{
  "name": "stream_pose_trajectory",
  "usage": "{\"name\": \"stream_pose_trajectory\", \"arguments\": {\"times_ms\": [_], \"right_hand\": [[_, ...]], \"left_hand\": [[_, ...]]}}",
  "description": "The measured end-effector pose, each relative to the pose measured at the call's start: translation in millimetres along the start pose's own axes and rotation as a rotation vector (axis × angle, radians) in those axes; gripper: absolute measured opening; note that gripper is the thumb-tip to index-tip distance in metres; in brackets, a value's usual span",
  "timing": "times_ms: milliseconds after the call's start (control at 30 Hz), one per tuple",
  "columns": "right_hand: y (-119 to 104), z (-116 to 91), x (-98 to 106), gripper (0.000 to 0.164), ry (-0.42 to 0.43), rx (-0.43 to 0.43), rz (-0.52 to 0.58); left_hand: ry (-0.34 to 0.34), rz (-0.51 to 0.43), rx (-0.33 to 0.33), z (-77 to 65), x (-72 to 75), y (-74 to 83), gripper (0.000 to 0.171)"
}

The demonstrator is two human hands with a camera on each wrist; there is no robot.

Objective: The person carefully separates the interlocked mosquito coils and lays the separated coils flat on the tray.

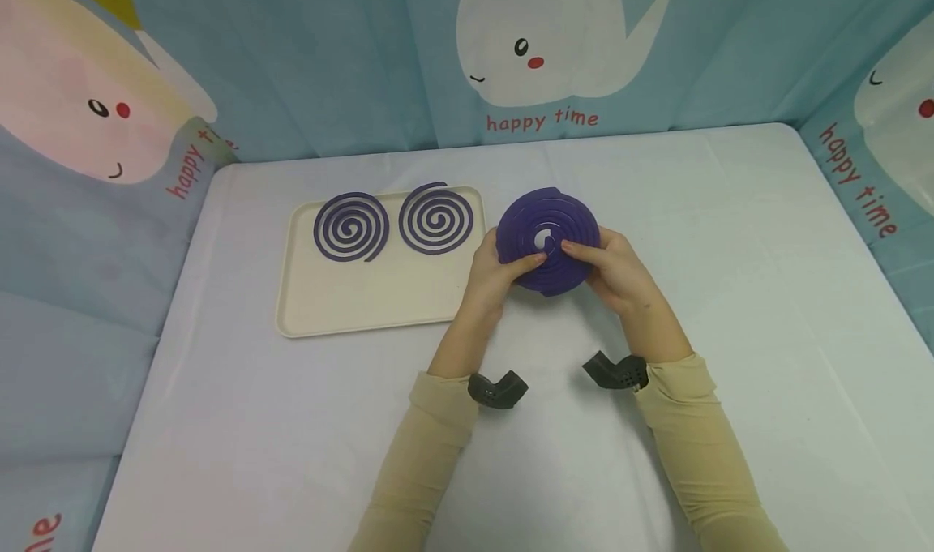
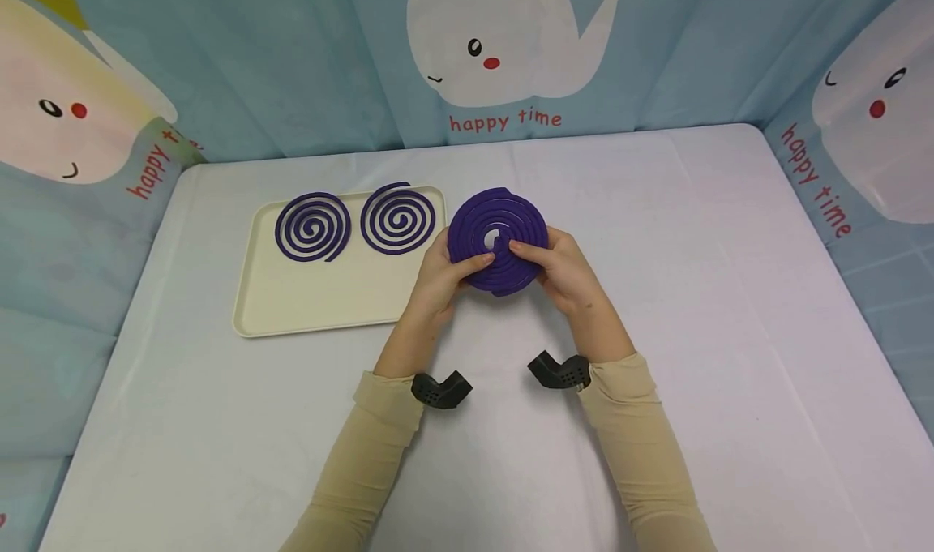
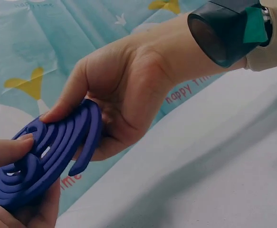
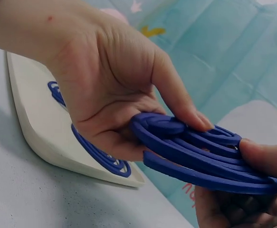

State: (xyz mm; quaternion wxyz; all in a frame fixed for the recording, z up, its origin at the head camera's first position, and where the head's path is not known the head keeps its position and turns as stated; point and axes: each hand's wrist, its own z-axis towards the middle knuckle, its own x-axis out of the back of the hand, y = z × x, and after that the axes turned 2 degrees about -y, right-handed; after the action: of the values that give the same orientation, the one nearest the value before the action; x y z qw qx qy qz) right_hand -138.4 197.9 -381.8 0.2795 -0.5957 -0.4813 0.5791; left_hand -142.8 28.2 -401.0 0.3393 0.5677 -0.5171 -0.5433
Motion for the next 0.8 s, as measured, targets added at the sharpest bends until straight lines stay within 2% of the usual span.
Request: {"name": "stream_pose_trajectory", "arguments": {"times_ms": [300,533,733,800], "right_hand": [[-0.8,0.2,1.2,0.025,-0.002,-0.042,0.034],[-1.0,2.1,4.0,0.026,0.063,-0.087,0.144],[-0.9,3.9,6.4,0.026,0.101,-0.098,0.205],[-0.6,4.2,6.9,0.024,0.109,-0.097,0.214]], "left_hand": [[-0.052,-0.085,0.048,-0.3,2.8,4.0,0.060],[-0.183,-0.256,0.071,-0.1,6.4,7.5,0.062],[-0.224,-0.354,0.113,-0.5,9.9,5.5,0.052],[-0.237,-0.417,0.125,-0.3,9.8,4.6,0.052]]}}
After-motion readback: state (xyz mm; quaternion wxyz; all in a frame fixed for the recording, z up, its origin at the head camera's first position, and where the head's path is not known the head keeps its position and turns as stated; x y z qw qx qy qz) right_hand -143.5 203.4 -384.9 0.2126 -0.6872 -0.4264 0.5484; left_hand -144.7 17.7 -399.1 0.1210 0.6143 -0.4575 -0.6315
